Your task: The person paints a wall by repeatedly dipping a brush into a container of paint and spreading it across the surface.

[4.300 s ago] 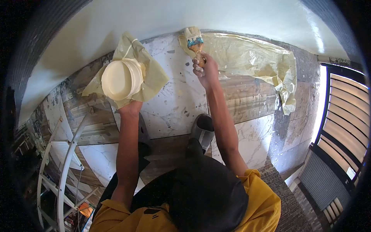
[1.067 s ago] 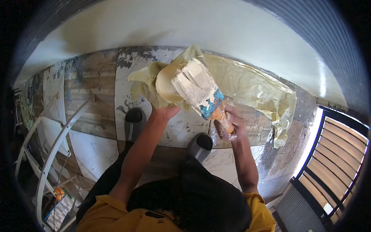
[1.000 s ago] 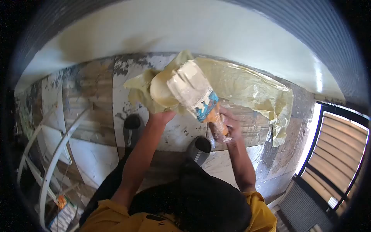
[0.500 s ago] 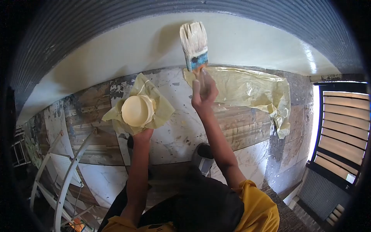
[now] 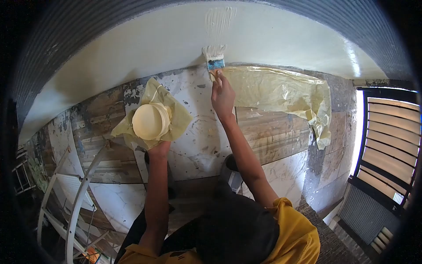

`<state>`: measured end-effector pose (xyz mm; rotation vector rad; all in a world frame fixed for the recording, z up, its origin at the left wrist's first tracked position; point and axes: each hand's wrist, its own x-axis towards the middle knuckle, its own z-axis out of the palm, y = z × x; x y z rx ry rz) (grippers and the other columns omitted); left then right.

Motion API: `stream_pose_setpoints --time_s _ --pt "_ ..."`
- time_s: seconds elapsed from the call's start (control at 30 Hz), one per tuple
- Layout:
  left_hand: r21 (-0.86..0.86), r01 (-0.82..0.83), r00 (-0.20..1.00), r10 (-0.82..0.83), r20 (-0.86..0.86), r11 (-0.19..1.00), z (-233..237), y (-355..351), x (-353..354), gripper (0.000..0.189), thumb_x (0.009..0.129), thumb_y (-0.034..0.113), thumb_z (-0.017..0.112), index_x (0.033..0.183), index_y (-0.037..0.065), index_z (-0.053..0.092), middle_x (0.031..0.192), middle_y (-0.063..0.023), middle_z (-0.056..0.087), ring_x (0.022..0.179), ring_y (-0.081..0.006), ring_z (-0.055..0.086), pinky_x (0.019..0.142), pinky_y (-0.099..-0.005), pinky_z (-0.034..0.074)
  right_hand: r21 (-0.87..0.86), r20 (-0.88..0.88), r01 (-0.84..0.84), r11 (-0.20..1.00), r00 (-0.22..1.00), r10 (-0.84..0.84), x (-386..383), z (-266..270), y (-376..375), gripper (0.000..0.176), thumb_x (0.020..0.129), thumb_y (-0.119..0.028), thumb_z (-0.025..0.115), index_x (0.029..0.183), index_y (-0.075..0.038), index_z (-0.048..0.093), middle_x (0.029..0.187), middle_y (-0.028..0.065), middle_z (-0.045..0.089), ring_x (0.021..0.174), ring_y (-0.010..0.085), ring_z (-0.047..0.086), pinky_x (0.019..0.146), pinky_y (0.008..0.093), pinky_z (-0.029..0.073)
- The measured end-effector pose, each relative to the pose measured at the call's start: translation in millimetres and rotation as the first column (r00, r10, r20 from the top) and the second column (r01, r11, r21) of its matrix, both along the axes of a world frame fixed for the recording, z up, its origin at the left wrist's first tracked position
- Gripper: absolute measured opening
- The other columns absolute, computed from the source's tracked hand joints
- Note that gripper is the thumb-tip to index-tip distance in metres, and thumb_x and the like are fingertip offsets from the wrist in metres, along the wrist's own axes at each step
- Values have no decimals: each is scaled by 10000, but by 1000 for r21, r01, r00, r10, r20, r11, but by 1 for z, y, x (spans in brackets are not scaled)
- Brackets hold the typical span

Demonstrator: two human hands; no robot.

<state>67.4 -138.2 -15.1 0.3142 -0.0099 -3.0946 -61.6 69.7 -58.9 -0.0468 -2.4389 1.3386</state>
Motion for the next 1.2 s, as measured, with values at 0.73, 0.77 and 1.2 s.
stream_pose_setpoints --time_s 0.73,0.77,1.2 --pt "-15 -20 993 22 120 1000 7 7 4 679 849 561 541 1343 108 436 1399 -76 433 1312 -271 379 1113 -457 261 -17 -71 66 998 995 -67 1 98 14 297 843 -36 594 1138 -3 580 773 140 580 669 196 554 591 302 426" --pt "-14 -19 992 21 125 1000 8 8 5 679 849 561 541 1343 108 436 1399 -76 433 1312 -271 379 1113 -457 261 41 -6 61 997 998 -61 0 77 14 271 861 -59 594 1128 -10 585 563 69 500 480 87 433 448 262 340" --pt "-84 -20 999 24 48 996 7 3 1 671 853 576 523 1337 117 446 1387 -69 449 1294 -267 402 1109 -456 270 9 17 18 1000 1000 -18 46 99 30 326 855 -54 589 1179 -23 570 551 53 512 498 91 442 461 271 353"
